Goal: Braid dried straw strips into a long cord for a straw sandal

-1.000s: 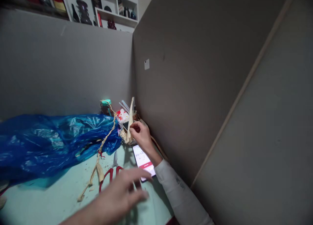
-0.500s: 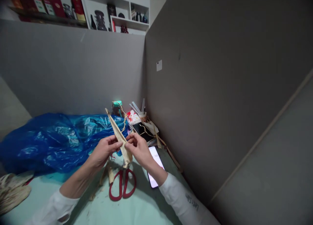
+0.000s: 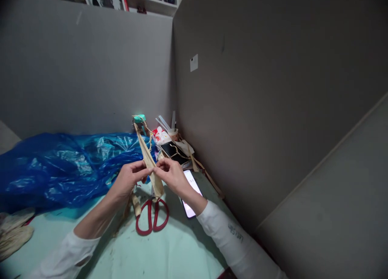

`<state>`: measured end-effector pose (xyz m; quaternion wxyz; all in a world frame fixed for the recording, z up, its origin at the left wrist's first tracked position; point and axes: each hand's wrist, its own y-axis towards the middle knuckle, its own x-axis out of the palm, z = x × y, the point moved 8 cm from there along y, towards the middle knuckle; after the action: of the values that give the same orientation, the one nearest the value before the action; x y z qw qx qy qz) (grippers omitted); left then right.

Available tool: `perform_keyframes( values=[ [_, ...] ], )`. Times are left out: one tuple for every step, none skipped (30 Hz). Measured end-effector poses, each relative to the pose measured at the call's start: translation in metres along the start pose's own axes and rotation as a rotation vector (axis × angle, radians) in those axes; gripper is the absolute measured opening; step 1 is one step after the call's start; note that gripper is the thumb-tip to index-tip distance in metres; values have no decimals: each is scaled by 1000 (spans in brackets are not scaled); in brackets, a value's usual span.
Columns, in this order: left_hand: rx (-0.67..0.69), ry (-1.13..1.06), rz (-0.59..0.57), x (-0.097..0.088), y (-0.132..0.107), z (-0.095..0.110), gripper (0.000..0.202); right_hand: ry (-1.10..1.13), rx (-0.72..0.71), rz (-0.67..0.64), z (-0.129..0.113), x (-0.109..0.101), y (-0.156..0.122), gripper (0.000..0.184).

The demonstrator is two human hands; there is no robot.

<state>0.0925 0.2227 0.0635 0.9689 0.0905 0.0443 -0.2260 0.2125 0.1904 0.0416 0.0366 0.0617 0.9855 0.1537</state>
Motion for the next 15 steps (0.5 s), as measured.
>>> perform_keyframes(
  values=[
    [-7,11,-9,0,0,-1,19,-4,6,-1,0,0,-1,16],
    [-14,20,-17,0,0,-2,19,-3,13,-4,0,0,-1,16],
    [-18,25,-23,0,1,-2,18,-1,20,-8,0,0,-2,16],
    [-20,26,-28,0,1,-3,18,1,27,-10,0,0,-2,16],
    [-19,25,-31,0,1,-3,19,1,34,-11,0,1,-3,17],
    [-17,24,-36,0,2,-4,20,-1,39,-12,0,1,-3,18],
    [-13,27,-40,0,2,-4,21,-6,40,-16,0,1,-2,19],
    [-7,37,-42,0,3,-5,22,-14,39,-26,1,2,-2,20],
    [0,54,-46,0,3,-6,22,-29,35,-36,2,3,-2,20],
    [16,83,-51,0,4,-7,22,-50,28,-48,2,4,-2,21],
    [39,116,-56,0,5,-8,21,-84,18,-55,3,4,-3,21],
    [64,149,-64,1,5,-9,19,-129,3,-53,3,4,-3,19],
    [87,175,-71,1,6,-9,18,-178,-13,-41,2,4,-4,18],
    [105,194,-79,1,6,-10,17,-223,-26,-24,1,3,-4,16],
    [118,206,-84,2,6,-11,16,-247,-33,-10,1,2,-5,15]
  ],
)
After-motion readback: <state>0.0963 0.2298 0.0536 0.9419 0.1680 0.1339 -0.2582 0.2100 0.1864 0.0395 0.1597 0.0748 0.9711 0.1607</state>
